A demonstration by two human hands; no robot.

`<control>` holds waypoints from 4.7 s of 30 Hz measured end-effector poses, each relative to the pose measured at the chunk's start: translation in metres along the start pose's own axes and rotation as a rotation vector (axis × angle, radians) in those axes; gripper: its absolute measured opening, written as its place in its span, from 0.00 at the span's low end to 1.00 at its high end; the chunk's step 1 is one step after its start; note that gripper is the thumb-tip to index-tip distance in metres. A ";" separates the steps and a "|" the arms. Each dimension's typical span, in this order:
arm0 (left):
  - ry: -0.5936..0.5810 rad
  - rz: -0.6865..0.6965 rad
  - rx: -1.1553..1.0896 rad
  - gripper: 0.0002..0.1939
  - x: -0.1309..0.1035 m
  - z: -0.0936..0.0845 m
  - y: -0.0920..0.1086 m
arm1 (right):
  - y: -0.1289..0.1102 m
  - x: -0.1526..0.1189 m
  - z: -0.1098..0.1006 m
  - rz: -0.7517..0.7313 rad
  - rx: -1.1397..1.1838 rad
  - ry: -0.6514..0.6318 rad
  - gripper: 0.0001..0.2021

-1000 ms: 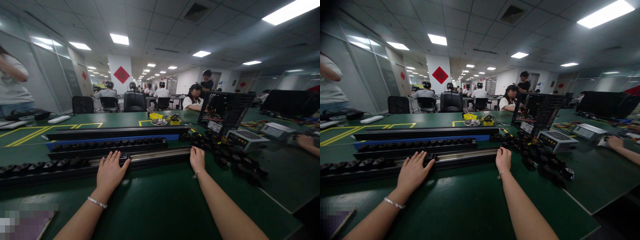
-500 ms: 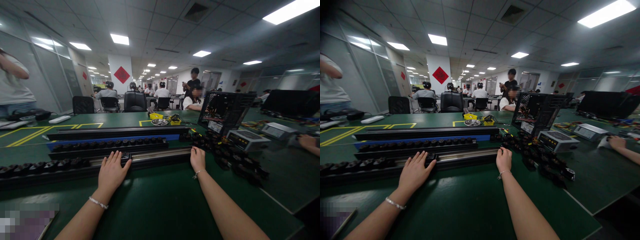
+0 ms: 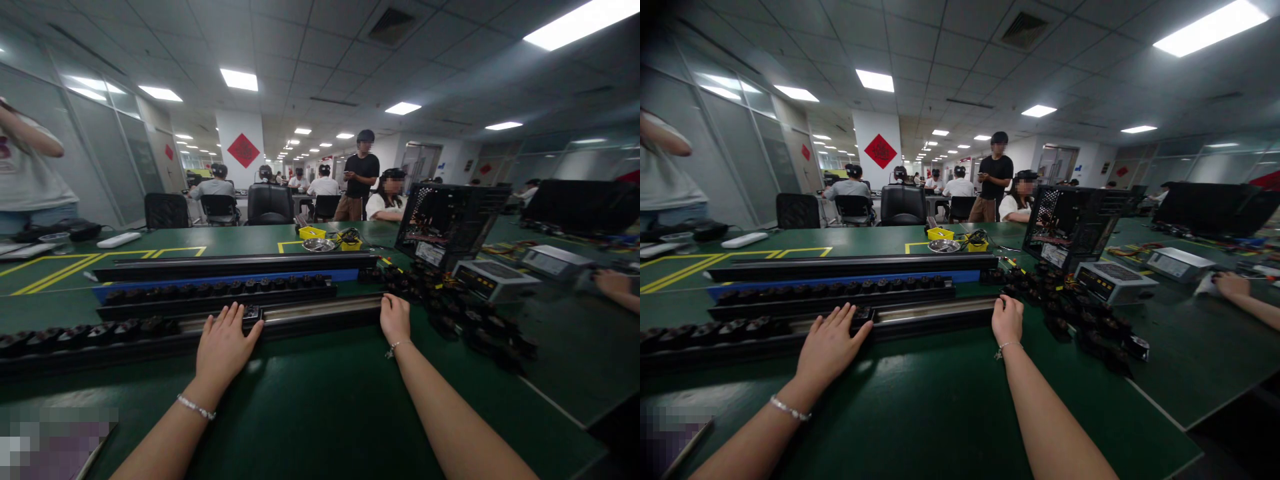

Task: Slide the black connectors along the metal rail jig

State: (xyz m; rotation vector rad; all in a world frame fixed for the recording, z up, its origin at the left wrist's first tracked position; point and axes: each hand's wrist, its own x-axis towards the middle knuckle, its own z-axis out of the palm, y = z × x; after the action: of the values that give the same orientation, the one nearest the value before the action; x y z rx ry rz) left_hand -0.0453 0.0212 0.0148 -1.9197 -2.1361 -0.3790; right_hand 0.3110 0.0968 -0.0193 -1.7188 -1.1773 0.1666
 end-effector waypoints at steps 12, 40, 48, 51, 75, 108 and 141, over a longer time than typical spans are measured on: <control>0.019 0.022 0.018 0.38 -0.001 0.002 -0.001 | 0.001 0.000 0.000 0.005 0.001 -0.003 0.22; 0.030 0.050 -0.012 0.35 -0.003 0.004 0.004 | -0.006 -0.002 -0.003 0.060 -0.019 -0.040 0.23; 0.042 0.072 0.001 0.34 -0.004 0.004 0.007 | -0.001 0.000 0.000 0.012 -0.028 -0.026 0.23; 0.045 0.073 0.009 0.34 -0.004 0.005 0.008 | -0.001 0.000 0.000 0.014 -0.028 -0.023 0.23; 0.085 0.127 0.040 0.33 -0.007 0.006 0.014 | -0.006 -0.002 -0.003 0.072 -0.051 -0.057 0.23; 0.079 0.217 -0.106 0.27 -0.011 0.007 0.018 | -0.054 -0.043 -0.001 -0.464 -0.356 -0.083 0.20; 0.017 0.160 -0.069 0.26 -0.009 -0.003 0.029 | -0.147 -0.124 0.070 -0.420 -0.118 -0.284 0.19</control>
State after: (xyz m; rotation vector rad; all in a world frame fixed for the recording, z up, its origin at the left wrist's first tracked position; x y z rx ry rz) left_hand -0.0152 0.0148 0.0151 -2.1001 -1.9662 -0.4410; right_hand 0.1145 0.0508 0.0127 -1.5403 -1.7622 0.0856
